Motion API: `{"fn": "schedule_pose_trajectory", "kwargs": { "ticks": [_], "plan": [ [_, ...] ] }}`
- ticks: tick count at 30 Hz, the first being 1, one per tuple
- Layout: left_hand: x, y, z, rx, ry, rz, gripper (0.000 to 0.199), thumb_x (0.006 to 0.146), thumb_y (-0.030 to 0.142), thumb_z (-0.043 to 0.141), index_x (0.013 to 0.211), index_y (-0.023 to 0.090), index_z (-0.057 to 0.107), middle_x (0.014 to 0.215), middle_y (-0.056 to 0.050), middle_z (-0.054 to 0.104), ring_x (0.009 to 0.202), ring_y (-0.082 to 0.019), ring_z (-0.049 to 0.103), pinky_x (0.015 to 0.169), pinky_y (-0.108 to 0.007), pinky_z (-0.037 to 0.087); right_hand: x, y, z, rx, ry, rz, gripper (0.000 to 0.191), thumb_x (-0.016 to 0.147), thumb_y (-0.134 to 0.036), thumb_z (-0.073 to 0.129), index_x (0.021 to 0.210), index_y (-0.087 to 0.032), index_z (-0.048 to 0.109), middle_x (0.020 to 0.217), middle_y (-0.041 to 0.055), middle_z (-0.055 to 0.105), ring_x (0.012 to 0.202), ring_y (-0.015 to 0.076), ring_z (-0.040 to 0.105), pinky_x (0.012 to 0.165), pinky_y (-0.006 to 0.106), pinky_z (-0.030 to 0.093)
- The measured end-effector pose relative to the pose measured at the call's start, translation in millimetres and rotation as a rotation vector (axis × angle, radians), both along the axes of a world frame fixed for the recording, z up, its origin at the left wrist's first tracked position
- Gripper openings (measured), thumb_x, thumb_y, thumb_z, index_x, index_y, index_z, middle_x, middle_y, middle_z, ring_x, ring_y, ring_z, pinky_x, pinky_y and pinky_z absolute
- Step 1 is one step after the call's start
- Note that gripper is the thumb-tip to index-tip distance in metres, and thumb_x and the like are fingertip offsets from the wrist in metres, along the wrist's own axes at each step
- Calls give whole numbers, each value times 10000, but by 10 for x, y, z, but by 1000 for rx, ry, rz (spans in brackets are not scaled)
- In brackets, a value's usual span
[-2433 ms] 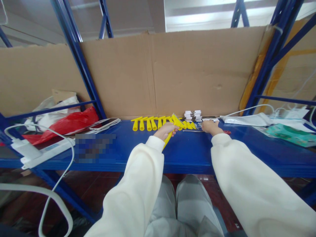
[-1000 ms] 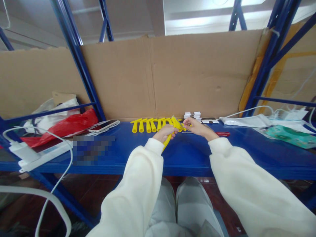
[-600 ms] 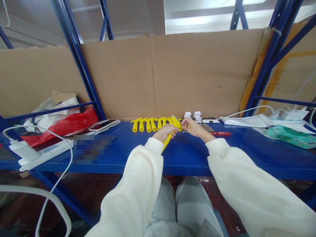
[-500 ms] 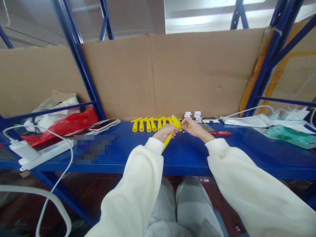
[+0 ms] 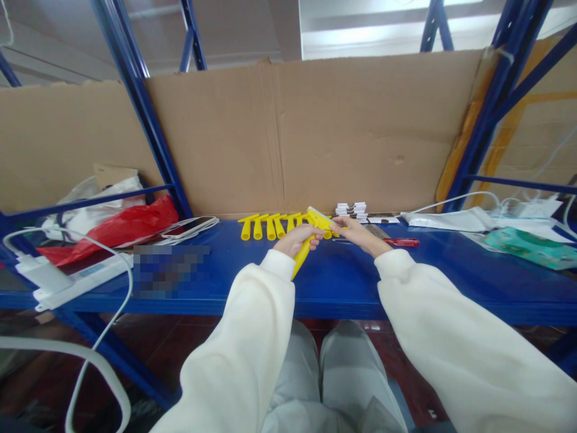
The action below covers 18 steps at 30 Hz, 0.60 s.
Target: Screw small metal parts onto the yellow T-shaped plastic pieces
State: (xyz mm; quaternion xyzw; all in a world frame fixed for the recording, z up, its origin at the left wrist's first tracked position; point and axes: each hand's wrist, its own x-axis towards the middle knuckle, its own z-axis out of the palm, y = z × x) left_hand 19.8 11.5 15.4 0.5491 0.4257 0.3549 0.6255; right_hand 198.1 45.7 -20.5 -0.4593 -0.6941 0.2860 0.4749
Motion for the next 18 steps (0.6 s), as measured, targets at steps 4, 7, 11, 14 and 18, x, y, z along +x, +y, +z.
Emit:
{"fn": "schedule_pose_trajectory", "kwargs": {
  "ticks": [4, 7, 11, 14, 18],
  "plan": [
    [-11, -4, 10, -8, -32, -38, 219, 818, 16, 541, 720, 183, 438, 480, 84, 421, 343, -23, 309, 347, -122, 214, -7, -115, 79, -150, 95, 137, 325, 686, -493, 739, 749, -194, 629, 747, 7, 642, 723, 149, 555, 701, 277, 447],
    [-12, -6, 12, -13, -29, -50, 221, 820, 8, 532, 717, 180, 440, 485, 80, 423, 341, -21, 309, 348, -125, 214, -17, -155, 98, -177, 167, 109, 344, 626, -478, 780, 720, -197, 605, 722, -11, 623, 700, 132, 543, 675, 260, 433],
    [-21, 1, 8, -8, -44, -45, 221, 830, 8, 531, 721, 176, 439, 480, 80, 423, 334, -20, 307, 349, -133, 211, -7, -118, 78, -159, 166, 95, 396, 595, -515, 789, 741, -197, 603, 759, -1, 642, 735, 144, 562, 691, 273, 442],
    [-26, 8, 4, -11, -48, -30, 235, 811, 28, 587, 738, 185, 428, 483, 90, 419, 337, -21, 310, 355, -132, 206, 66, -36, 61, -114, 146, 6, 415, 644, -564, 741, 798, -198, 621, 857, 37, 683, 814, 174, 592, 711, 296, 454],
    [-31, 1, 4, -20, -16, 12, 234, 816, 8, 528, 717, 190, 419, 481, 81, 415, 342, -32, 313, 358, -139, 203, 250, 80, 41, -41, 28, -117, 327, 755, -503, 647, 844, -188, 648, 910, 75, 714, 845, 193, 620, 708, 306, 475]
  ]
}}
